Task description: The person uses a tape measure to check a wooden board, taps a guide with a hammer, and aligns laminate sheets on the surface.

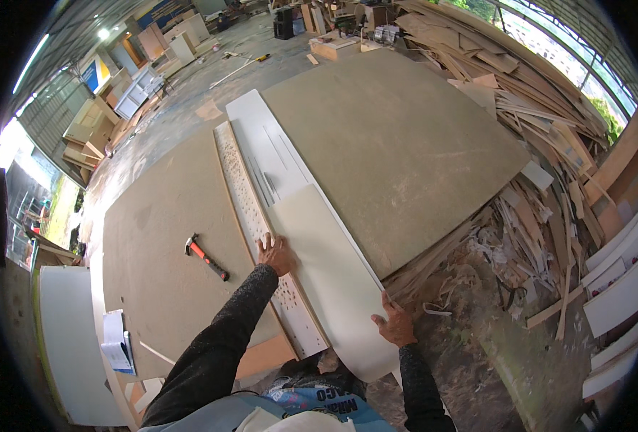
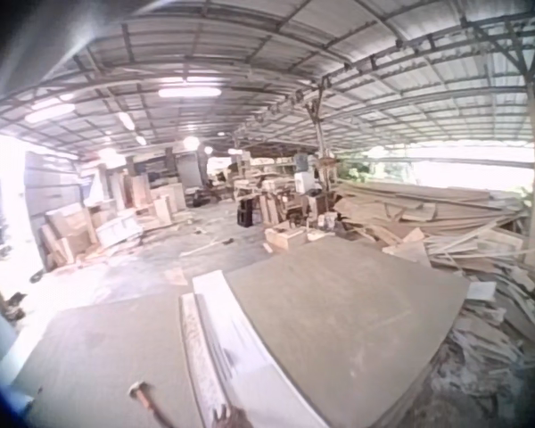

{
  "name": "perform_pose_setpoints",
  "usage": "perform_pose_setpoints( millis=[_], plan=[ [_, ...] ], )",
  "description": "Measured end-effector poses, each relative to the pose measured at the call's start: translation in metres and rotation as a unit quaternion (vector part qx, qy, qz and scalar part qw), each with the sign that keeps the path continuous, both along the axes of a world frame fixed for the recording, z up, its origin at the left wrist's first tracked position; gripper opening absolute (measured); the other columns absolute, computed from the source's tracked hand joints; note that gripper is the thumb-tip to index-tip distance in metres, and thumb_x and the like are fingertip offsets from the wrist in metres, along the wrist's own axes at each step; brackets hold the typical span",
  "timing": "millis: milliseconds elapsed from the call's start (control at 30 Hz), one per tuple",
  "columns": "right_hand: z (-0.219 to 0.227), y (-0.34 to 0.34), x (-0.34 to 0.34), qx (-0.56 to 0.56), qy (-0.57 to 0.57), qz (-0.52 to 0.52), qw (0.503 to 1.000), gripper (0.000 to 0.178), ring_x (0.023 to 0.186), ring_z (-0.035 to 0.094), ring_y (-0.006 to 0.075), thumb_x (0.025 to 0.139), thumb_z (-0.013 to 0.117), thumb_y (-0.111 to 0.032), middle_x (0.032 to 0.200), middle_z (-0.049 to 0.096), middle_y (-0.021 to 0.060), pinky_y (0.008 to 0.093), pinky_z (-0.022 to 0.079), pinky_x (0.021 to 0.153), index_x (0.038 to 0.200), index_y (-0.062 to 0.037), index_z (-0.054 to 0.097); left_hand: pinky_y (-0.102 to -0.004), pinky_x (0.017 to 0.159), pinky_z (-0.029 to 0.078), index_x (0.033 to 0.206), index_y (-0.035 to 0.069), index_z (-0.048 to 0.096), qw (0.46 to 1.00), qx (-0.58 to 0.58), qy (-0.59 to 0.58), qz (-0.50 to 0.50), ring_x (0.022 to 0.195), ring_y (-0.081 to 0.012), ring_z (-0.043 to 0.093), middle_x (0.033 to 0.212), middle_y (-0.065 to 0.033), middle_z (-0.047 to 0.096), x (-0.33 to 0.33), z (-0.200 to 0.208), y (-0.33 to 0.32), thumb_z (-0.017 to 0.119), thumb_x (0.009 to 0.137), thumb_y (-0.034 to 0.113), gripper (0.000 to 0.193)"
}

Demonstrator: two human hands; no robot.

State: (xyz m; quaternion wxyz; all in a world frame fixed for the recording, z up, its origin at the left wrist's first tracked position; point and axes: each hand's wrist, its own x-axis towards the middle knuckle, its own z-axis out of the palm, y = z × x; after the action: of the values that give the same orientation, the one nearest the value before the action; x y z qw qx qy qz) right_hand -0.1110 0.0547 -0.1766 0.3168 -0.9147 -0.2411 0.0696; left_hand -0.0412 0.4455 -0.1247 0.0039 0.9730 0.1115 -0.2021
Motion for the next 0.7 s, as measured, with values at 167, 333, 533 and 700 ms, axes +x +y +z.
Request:
perform_pose_setpoints(
  millis=[167, 333, 533, 700],
  plan=[
    [0.015, 0.013, 0.011, -0.044, 0.060, 0.003, 0.997, 0.073, 0.116, 0.056, 0.0405, 0.084, 0.068, -0.037, 0.127, 0.055, 0.0286, 0.0433, 0.048, 0.094, 0.140, 0.0013, 0.042, -0.0579, 0.114, 0.007, 0.148, -0.002, 0.023, 1.000, 0.015, -0.013, 0.014, 0.146, -0.0374, 0.000, 0.154, -0.0176, 0.020, 0.002, -0.017, 0.015, 0.061, 0.076, 0.046, 0.095],
    [0.002, 0.016, 0.023, -0.050, 0.065, 0.005, 0.997, 0.075, 0.112, 0.057, 0.0411, 0.085, 0.064, -0.044, 0.124, 0.056, 0.0291, 0.0440, 0.048, 0.093, 0.141, -0.0002, 0.041, -0.0563, 0.115, 0.006, 0.149, -0.003, 0.019, 1.000, 0.006, -0.008, 0.013, 0.147, -0.0362, -0.001, 0.156, -0.0169, 0.016, 0.014, -0.024, 0.022, 0.061, 0.077, 0.050, 0.098],
    [0.005, 0.028, 0.035, -0.078, 0.052, 0.003, 0.996, 0.073, 0.105, 0.061, 0.0422, 0.082, 0.070, -0.036, 0.111, 0.061, 0.0327, 0.0433, 0.049, 0.090, 0.138, 0.0030, 0.044, -0.0546, 0.115, 0.006, 0.148, -0.003, 0.022, 1.000, 0.012, -0.013, 0.012, 0.146, -0.0362, 0.002, 0.155, -0.0165, 0.020, 0.025, -0.019, 0.031, 0.062, 0.077, 0.051, 0.098],
    [0.000, 0.036, 0.043, -0.064, 0.069, 0.007, 0.996, 0.072, 0.107, 0.061, 0.0414, 0.083, 0.069, -0.035, 0.113, 0.060, 0.0326, 0.0428, 0.048, 0.092, 0.138, 0.0045, 0.044, -0.0590, 0.114, 0.006, 0.147, -0.004, 0.023, 1.000, 0.000, -0.018, 0.009, 0.145, -0.0396, 0.002, 0.156, -0.0204, 0.016, 0.029, -0.027, 0.045, 0.062, 0.076, 0.050, 0.098]
  ],
)
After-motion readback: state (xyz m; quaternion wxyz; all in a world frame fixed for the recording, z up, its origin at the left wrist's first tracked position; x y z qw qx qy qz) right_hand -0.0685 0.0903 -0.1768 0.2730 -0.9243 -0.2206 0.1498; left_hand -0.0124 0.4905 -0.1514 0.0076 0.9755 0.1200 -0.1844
